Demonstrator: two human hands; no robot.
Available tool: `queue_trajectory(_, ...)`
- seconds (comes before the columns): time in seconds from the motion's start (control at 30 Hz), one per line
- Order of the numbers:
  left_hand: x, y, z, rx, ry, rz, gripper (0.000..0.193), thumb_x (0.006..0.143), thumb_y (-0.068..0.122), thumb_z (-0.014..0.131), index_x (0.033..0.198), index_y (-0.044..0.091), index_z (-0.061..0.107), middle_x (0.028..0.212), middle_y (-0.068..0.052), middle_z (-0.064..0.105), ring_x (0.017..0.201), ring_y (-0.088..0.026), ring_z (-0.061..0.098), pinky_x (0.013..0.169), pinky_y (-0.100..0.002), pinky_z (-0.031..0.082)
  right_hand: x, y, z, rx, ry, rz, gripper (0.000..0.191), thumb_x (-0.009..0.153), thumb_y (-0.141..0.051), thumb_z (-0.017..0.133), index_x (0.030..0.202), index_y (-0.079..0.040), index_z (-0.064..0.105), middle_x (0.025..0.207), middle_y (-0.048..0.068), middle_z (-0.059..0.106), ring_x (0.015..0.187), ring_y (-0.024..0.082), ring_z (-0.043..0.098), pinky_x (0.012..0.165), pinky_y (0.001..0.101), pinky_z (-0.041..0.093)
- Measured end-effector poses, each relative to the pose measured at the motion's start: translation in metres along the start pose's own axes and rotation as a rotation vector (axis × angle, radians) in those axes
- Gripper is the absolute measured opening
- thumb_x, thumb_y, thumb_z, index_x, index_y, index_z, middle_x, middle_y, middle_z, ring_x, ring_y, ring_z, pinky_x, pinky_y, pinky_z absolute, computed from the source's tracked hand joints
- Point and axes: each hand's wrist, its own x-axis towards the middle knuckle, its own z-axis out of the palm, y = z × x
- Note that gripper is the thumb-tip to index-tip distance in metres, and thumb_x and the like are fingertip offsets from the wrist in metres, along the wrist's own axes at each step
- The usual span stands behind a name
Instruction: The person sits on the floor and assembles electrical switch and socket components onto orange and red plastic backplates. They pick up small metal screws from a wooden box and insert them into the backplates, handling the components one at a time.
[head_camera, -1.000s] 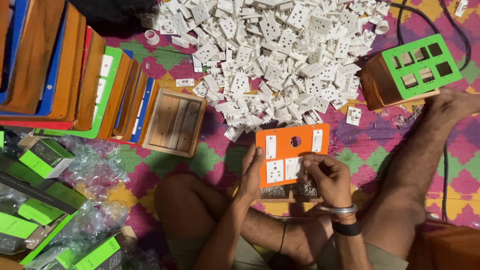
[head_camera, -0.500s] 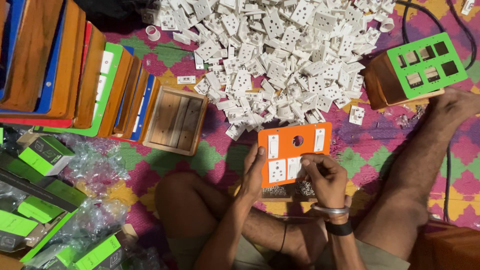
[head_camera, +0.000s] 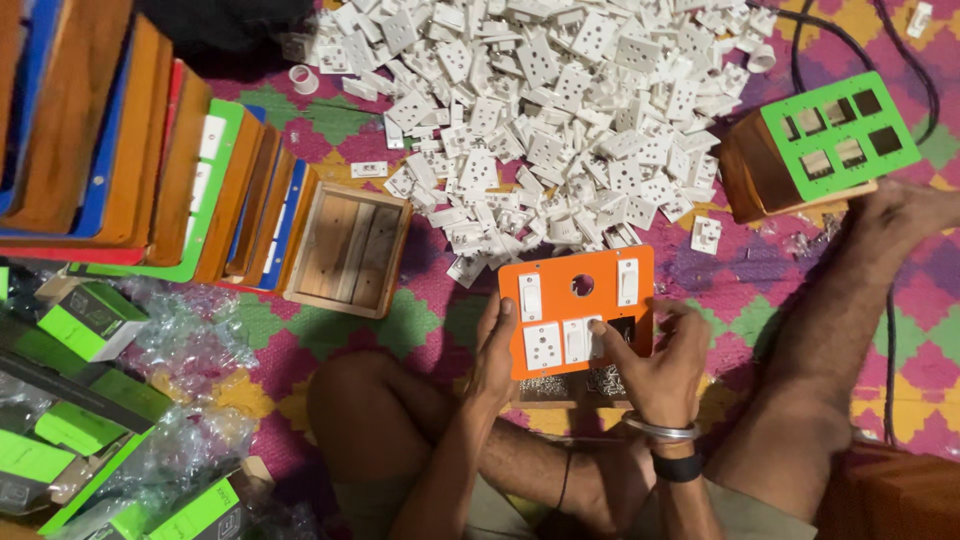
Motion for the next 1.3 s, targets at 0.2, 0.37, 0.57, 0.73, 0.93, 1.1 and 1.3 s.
queue_trajectory(0.2, -0.003, -0.004, -0.002, 0.011, -0.047, -0.027, 0.050, 0.107, 0.039, 0.046, 0.145, 0.007, 0.049, 0.135, -0.008, 0.063, 0.122, -0.018, 0.062, 0.103, -0.035, 0.052, 0.016, 0.010, -0.011, 0.563, -0.440, 0.558, 0.041, 0.078, -0.015, 0.087, 0.104, 0.001, 0.059, 0.071, 0.004, 0.067, 0.055, 0.012, 0.065, 0.048, 0.0274, 0.052)
queue_trajectory(0.37, -0.005, -0.007, -0.005, 0.010, -0.098, 0.025, 0.048, 0.115, 0.037, 0.048, 0.146, 0.000, 0.050, 0.135, -0.013, 0.061, 0.122, -0.020, 0.058, 0.105, -0.037, 0.050, 0.005, 0.024, 0.002, 0.582, -0.437, 0.582, 0.040, 0.078, -0.013, 0.085, 0.103, 0.001, 0.058, 0.067, 0.004, 0.065, 0.051, 0.012, 0.064, 0.044, 0.0274, 0.051)
queue_trajectory(0.57, -0.005, -0.007, -0.004, 0.026, -0.078, -0.035, 0.051, 0.110, 0.038, 0.046, 0.146, 0.002, 0.049, 0.138, -0.013, 0.061, 0.126, -0.020, 0.058, 0.107, -0.037, 0.047, 0.000, 0.033, 0.004, 0.614, -0.435, 0.607, 0.036, 0.080, -0.012, 0.084, 0.104, 0.000, 0.060, 0.066, 0.006, 0.068, 0.050, 0.012, 0.063, 0.044, 0.0274, 0.051)
queue_trajectory(0.73, -0.005, -0.009, -0.001, 0.031, 0.001, -0.021, 0.051, 0.106, 0.036, 0.047, 0.147, 0.005, 0.048, 0.141, -0.009, 0.060, 0.128, -0.018, 0.057, 0.109, -0.034, 0.045, 0.001, 0.037, 0.001, 0.660, -0.479, 0.597, 0.037, 0.080, -0.011, 0.084, 0.107, 0.001, 0.062, 0.070, 0.005, 0.069, 0.052, 0.010, 0.060, 0.044, 0.0275, 0.047)
queue_trajectory(0.93, -0.004, -0.011, 0.001, 0.033, -0.016, -0.053, 0.050, 0.107, 0.035, 0.047, 0.146, 0.004, 0.050, 0.136, -0.011, 0.062, 0.123, -0.018, 0.059, 0.106, -0.035, 0.046, 0.004, 0.036, -0.002, 0.819, -0.454, 0.587, 0.037, 0.083, -0.018, 0.080, 0.110, -0.001, 0.062, 0.078, 0.000, 0.072, 0.058, 0.006, 0.064, 0.049, 0.0237, 0.051)
queue_trajectory(1.1, -0.006, -0.009, -0.001, 0.075, -0.028, -0.011, 0.050, 0.110, 0.037, 0.047, 0.144, 0.001, 0.051, 0.134, -0.012, 0.063, 0.121, -0.018, 0.060, 0.105, -0.034, 0.048, 0.002, 0.022, 0.000, 0.559, -0.432, 0.564, 0.038, 0.080, -0.018, 0.086, 0.100, 0.001, 0.059, 0.065, 0.003, 0.063, 0.052, 0.009, 0.060, 0.046, 0.0257, 0.048)
queue_trajectory(1.3, -0.003, -0.009, -0.004, 0.079, -0.034, 0.007, 0.051, 0.108, 0.040, 0.048, 0.144, 0.003, 0.051, 0.135, -0.010, 0.063, 0.122, -0.017, 0.060, 0.105, -0.033, 0.048, 0.001, 0.019, 0.000, 0.471, -0.424, 0.548, 0.038, 0.078, -0.020, 0.086, 0.095, -0.002, 0.058, 0.059, 0.004, 0.061, 0.047, 0.011, 0.061, 0.043, 0.0265, 0.047)
